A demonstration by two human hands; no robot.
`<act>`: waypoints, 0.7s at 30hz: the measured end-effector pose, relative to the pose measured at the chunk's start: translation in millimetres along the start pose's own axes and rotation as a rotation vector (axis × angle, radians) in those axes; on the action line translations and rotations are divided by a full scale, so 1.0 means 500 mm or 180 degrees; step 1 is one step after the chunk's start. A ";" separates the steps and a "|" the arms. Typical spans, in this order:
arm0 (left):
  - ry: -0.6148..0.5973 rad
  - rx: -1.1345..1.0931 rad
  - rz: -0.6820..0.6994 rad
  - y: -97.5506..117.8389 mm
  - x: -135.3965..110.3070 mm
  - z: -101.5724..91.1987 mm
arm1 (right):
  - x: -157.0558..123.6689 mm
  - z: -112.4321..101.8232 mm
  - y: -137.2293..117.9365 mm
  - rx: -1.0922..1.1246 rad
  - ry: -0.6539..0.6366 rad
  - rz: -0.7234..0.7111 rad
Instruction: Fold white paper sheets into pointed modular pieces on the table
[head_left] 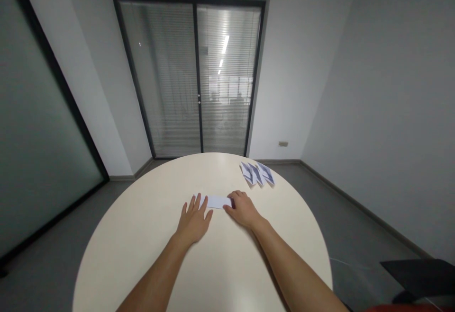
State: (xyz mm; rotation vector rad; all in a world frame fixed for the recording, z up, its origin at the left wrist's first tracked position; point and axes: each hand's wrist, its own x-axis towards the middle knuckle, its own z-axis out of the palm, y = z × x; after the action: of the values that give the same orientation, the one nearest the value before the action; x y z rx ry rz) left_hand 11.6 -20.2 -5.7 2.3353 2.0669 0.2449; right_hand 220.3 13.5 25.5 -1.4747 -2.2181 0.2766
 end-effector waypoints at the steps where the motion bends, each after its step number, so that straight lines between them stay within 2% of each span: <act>1: 0.0005 0.0022 -0.0029 0.001 0.001 0.000 | 0.001 -0.001 0.000 0.0085 0.0023 0.0021; 8: 0.0154 0.0124 -0.0283 -0.001 0.003 0.004 | 0.013 -0.011 -0.005 0.0690 -0.0259 0.0269; 12: 0.0209 0.0076 -0.0302 -0.005 0.002 0.010 | 0.024 -0.023 -0.003 0.0810 -0.0069 0.0286; 17: 0.0180 0.0078 -0.0314 -0.003 0.005 0.005 | 0.053 -0.054 -0.003 0.0211 0.0335 0.0257; 21: 0.0080 0.0074 -0.0316 0.000 0.008 0.002 | 0.072 -0.065 -0.012 -0.0590 0.0347 0.0438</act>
State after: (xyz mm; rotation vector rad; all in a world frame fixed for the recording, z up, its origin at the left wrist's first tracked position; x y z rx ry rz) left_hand 12.3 -16.0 -6.4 2.2452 2.2015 0.2508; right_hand 219.5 41.1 66.0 -1.7014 -2.1061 0.0328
